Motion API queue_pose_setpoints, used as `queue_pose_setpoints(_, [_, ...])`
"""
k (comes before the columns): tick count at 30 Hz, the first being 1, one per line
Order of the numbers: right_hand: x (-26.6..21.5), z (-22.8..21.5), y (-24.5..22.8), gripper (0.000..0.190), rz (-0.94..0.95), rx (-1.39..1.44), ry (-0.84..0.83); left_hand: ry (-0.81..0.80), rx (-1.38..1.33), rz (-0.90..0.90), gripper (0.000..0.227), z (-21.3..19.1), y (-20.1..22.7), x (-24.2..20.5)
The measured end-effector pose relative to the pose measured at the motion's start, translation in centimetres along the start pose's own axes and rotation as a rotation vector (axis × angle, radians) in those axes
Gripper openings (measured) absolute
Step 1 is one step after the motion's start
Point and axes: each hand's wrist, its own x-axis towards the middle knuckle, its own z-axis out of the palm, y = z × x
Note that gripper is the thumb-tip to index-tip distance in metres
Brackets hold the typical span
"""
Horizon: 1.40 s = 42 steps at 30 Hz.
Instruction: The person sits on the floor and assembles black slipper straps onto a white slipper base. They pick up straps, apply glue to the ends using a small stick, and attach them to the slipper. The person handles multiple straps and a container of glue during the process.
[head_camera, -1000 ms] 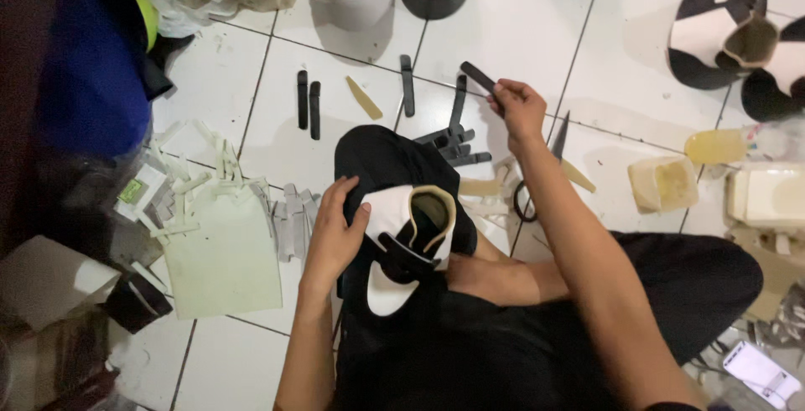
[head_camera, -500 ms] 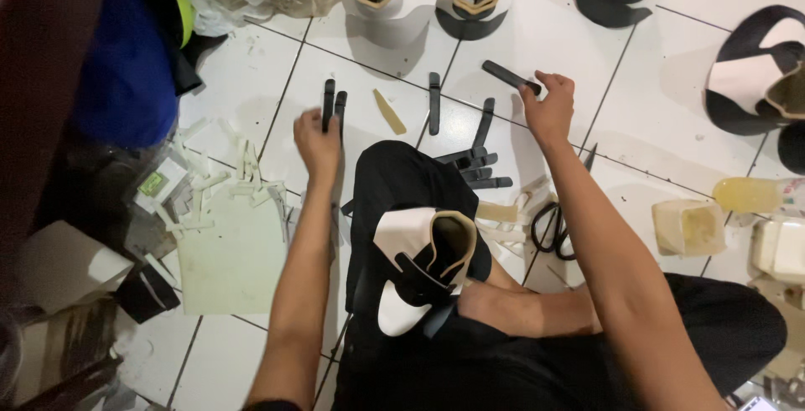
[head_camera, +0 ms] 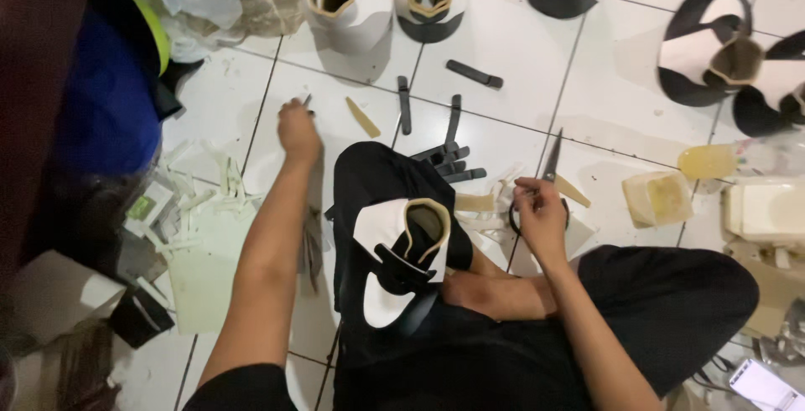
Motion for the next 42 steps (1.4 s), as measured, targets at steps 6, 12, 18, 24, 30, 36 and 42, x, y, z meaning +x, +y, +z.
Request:
queue_pose_setpoints(6, [-2.3, -3.5, -2.9, 0.015, 0.07, 0.248, 0.018, -0.154, -1.383, -0.583, 0.019, -7.8, 2.8, -3.4])
queue_pose_setpoints(12, [-3.7, -4.1, -15.4, 0.035, -0.025, 0.572, -0.213, -0.543, -1.918, -0.331, 0.029, -26.6, 16.9, -18.0])
queue_pose_setpoints(18, [-1.4, -5.4, -15.8, 0.019, -0.137, 0.555, -0.206, -0.748, -1.842, -0.198, 0.033, -27.9, 20.7, -19.6])
queue_pose_setpoints(24, [-1.0, -7.6, -17.1, 0.014, -0.074, 0.694, -0.205, -0.813, -1.883, -0.13, 0.031, -28.8, 22.7, -19.3])
queue_pose_setpoints(30, [-1.7, -9.8, -17.1, 0.011, -0.093, 0.717, -0.225, -1.063, -2.051, -0.167, 0.028, -31.4, 23.0, -18.9])
queue_pose_setpoints(36, [-1.8, -10.6, -17.5, 0.01, -0.148, 0.75, -0.256, -1.1, -2.061, -0.137, 0.026, -30.5, 23.1, -18.8])
queue_pose_setpoints(42, [-1.5, -11.1, -17.6, 0.011, -0.106, 0.803, -0.318, -1.133, -2.045, -0.081, 0.027, -33.1, 23.2, -18.6])
